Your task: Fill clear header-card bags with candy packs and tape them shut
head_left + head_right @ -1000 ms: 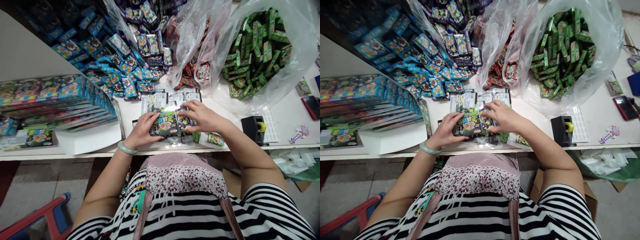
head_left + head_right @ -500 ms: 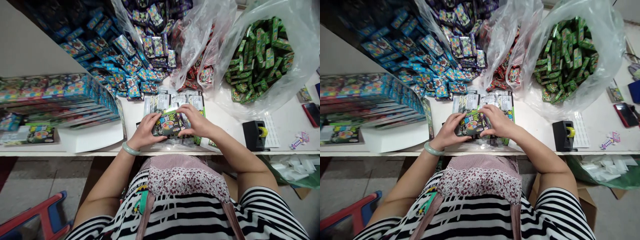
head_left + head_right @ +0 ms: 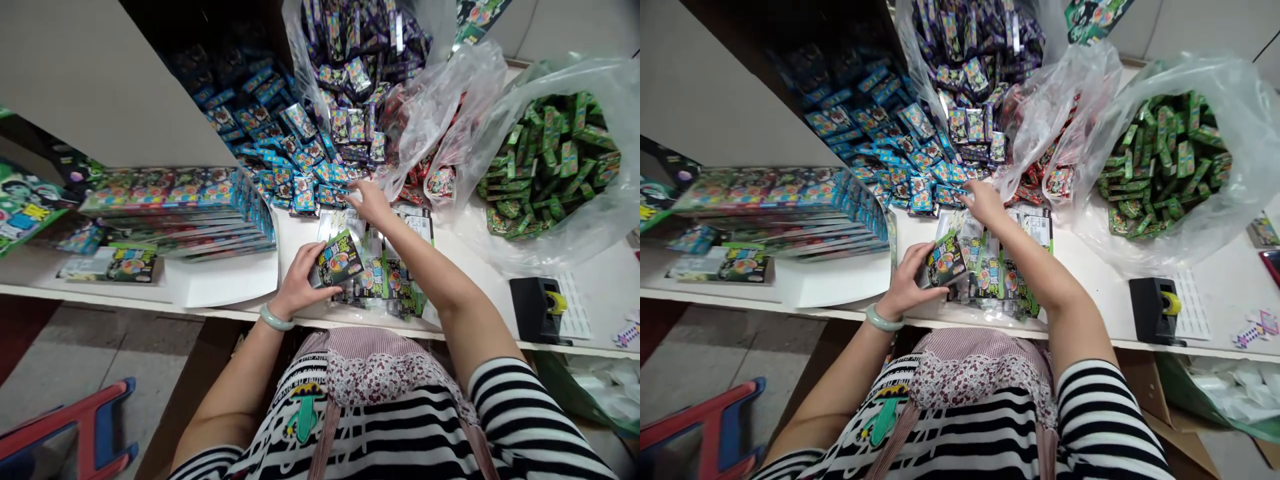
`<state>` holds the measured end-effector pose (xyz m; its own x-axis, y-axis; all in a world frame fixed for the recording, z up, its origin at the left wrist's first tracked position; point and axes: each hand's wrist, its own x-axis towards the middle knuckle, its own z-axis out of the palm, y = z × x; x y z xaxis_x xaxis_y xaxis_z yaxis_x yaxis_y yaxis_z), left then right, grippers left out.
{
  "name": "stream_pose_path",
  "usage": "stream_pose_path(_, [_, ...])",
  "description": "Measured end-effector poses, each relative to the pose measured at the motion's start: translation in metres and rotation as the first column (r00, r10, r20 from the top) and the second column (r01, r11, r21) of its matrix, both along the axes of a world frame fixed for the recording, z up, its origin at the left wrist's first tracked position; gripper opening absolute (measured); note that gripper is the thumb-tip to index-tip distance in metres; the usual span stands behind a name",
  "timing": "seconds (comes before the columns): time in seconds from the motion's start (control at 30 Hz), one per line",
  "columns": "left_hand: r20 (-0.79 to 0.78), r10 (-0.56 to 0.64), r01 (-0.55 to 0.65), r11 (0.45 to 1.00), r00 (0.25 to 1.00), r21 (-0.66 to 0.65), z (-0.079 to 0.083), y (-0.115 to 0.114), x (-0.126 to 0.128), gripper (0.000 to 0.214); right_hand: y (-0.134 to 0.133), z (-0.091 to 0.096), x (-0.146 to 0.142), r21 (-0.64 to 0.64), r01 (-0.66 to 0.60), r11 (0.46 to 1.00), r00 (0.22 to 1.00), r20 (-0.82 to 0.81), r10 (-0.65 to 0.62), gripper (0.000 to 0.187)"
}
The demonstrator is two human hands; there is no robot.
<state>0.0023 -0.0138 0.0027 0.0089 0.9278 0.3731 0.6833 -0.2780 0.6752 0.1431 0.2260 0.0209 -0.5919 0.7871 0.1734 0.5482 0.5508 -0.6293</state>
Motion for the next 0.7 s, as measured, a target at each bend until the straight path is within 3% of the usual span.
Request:
stream_pose_path(0.1, [-0.003,0.023,-0.023,1.0,1.0,0.004,0.001,-0.003,0.002,0.092,0.022,-0.013,-0.037,-0.013,0.037,0.999,0.984,0.175,-0.034,0.031])
stream_pose_path(0.2, [-0.009,0.056,-0.056,0.998,0.998,0.012,0.0,-0.005,-0.001,0.091,0.025,-0.017,-0.043,-0.156,0.06,0.986,0.996,0.08,-0.048,0.022])
stream_pose_path(0.27, [-0.019,0.06,-0.06,0.998,0.998,0.007,-0.001,-0.006,-0.005,0.091,0.02,-0.016,-0.029,-0.316,0.08,0.945,0.993,-0.06,-0.104,0.019])
stream_pose_path(0.33, [-0.025,0.058,-0.058,0.998,0.998,0.002,-0.002,-0.007,-0.009,0.091,0.01,-0.011,-0.004,-0.483,0.082,0.872,0.976,-0.137,-0.168,0.019])
stream_pose_path(0.4, [-0.03,0.068,-0.068,0.998,0.997,0.003,-0.002,-0.007,-0.012,0.091,-0.003,-0.002,0.03,-0.539,0.077,0.839,0.965,-0.173,-0.199,0.018])
stream_pose_path(0.47, [-0.035,0.09,-0.09,0.996,0.995,0.005,-0.002,-0.006,-0.012,0.09,-0.021,0.008,0.066,-0.384,0.092,0.919,0.968,-0.183,-0.173,0.014])
stream_pose_path(0.53, [-0.046,0.109,-0.109,0.994,0.993,0.0,-0.001,-0.003,-0.01,0.089,-0.041,0.017,0.096,-0.07,0.105,0.992,0.991,-0.08,-0.111,0.012])
stream_pose_path(0.6, [-0.061,0.113,-0.114,0.993,0.992,-0.015,0.0,0.002,-0.008,0.089,-0.061,0.021,0.117,0.156,0.029,0.987,0.987,0.15,-0.053,0.014])
stream_pose_path(0.63, [-0.067,0.111,-0.113,0.993,0.992,-0.026,0.0,0.004,-0.006,0.089,-0.07,0.021,0.123,0.188,-0.037,0.981,0.965,0.264,-0.014,0.016])
stream_pose_path(0.7, [-0.074,0.099,-0.102,0.993,0.992,-0.051,0.0,0.006,-0.004,0.09,-0.083,0.019,0.132,0.127,-0.185,0.974,0.91,0.397,0.121,0.03])
